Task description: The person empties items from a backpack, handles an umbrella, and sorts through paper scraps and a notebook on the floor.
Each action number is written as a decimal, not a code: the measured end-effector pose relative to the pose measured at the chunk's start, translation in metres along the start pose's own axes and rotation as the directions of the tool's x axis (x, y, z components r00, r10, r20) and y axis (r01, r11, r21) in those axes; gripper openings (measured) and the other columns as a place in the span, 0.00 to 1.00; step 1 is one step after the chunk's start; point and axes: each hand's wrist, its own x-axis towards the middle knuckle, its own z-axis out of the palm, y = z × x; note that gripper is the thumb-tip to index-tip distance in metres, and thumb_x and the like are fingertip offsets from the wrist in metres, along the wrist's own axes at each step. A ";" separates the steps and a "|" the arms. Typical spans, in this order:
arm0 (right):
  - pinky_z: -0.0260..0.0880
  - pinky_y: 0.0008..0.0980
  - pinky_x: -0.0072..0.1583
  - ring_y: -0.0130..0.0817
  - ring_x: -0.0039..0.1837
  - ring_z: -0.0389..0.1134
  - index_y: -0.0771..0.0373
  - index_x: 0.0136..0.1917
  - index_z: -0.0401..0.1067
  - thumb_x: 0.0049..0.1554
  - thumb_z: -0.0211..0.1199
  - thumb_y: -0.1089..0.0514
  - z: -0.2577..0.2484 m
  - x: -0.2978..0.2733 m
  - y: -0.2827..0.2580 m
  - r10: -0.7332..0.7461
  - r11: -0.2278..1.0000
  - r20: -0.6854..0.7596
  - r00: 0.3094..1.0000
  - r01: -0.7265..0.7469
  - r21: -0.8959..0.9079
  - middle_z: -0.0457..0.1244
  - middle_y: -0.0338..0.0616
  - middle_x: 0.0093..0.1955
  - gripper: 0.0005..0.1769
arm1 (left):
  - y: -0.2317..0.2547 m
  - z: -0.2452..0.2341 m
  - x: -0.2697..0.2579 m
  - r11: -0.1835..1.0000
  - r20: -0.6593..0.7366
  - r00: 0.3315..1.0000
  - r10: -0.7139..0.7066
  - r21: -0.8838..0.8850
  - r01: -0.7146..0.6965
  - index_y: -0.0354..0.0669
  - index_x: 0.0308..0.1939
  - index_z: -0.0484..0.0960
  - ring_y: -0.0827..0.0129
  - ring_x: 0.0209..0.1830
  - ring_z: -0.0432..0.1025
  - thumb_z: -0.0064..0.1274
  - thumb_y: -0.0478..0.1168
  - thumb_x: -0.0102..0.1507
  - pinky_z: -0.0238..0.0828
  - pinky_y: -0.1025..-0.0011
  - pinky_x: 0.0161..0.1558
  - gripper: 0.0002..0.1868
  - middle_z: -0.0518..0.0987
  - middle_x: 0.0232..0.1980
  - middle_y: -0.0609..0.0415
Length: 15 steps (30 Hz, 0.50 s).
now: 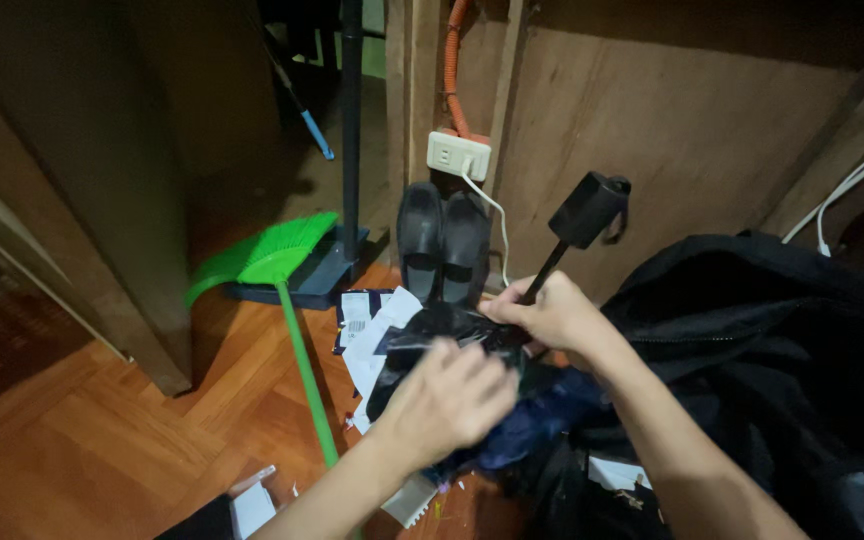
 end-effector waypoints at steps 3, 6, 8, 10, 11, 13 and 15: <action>0.65 0.29 0.29 0.27 0.29 0.62 0.67 0.36 0.80 0.51 0.74 0.54 -0.008 -0.004 -0.009 0.092 0.996 0.015 0.996 -0.092 -0.008 0.64 0.38 0.29 0.13 | -0.010 0.017 -0.031 0.948 -0.077 0.947 0.313 0.093 -0.306 0.42 0.44 0.83 0.67 0.46 0.67 0.54 0.38 0.63 0.63 0.68 0.48 0.07 0.72 0.40 0.58; 0.70 0.28 0.29 0.24 0.28 0.66 0.69 0.34 0.79 0.50 0.75 0.53 -0.007 -0.006 -0.001 0.015 0.996 -0.024 1.000 -0.017 -0.082 0.65 0.37 0.28 0.15 | -0.016 0.029 -0.039 0.947 0.178 0.930 0.321 -0.064 -0.315 0.45 0.33 0.81 0.63 0.46 0.69 0.58 0.41 0.58 0.64 0.64 0.47 0.06 0.73 0.38 0.56; 0.70 0.29 0.30 0.26 0.26 0.67 0.69 0.33 0.78 0.49 0.75 0.53 -0.006 -0.003 0.002 -0.022 0.991 -0.041 0.999 0.017 -0.135 0.66 0.39 0.27 0.16 | -0.015 0.030 -0.034 0.795 0.348 0.899 -0.264 -0.449 0.407 0.47 0.33 0.83 0.67 0.42 0.74 0.58 0.51 0.66 0.64 0.65 0.52 0.14 0.79 0.37 0.62; 0.68 0.29 0.32 0.30 0.25 0.69 0.65 0.35 0.81 0.49 0.74 0.50 -0.003 -0.001 0.001 0.017 0.970 -0.049 0.999 -0.028 -0.240 0.67 0.40 0.26 0.14 | -0.020 0.028 -0.018 0.767 0.290 0.844 -0.452 -0.357 0.533 0.43 0.40 0.80 0.61 0.46 0.72 0.65 0.58 0.56 0.64 0.62 0.54 0.24 0.78 0.41 0.55; 0.68 0.29 0.32 0.30 0.25 0.69 0.65 0.35 0.81 0.49 0.74 0.50 -0.001 0.000 0.000 0.016 0.971 -0.046 0.999 -0.027 -0.239 0.67 0.40 0.26 0.14 | -0.022 0.028 -0.011 0.707 0.212 0.757 -0.618 -0.272 0.653 0.40 0.47 0.77 0.55 0.51 0.71 0.72 0.66 0.46 0.65 0.60 0.56 0.40 0.77 0.45 0.48; 0.68 0.31 0.31 0.29 0.25 0.67 0.65 0.35 0.80 0.49 0.74 0.50 0.002 0.000 -0.006 -0.012 0.985 -0.038 0.999 0.005 -0.175 0.66 0.39 0.26 0.15 | -0.023 0.032 -0.004 0.726 0.166 0.802 -0.573 -0.352 0.591 0.35 0.61 0.66 0.47 0.61 0.64 0.74 0.65 0.42 0.58 0.55 0.61 0.55 0.71 0.58 0.39; 0.67 0.32 0.31 0.29 0.25 0.66 0.66 0.35 0.80 0.49 0.74 0.50 0.006 -0.002 -0.013 -0.027 0.986 -0.027 0.999 0.022 -0.164 0.65 0.41 0.26 0.16 | -0.027 0.039 -0.003 0.738 0.117 0.840 -0.529 -0.425 0.524 0.31 0.75 0.55 0.39 0.71 0.58 0.76 0.65 0.39 0.51 0.50 0.66 0.72 0.64 0.70 0.31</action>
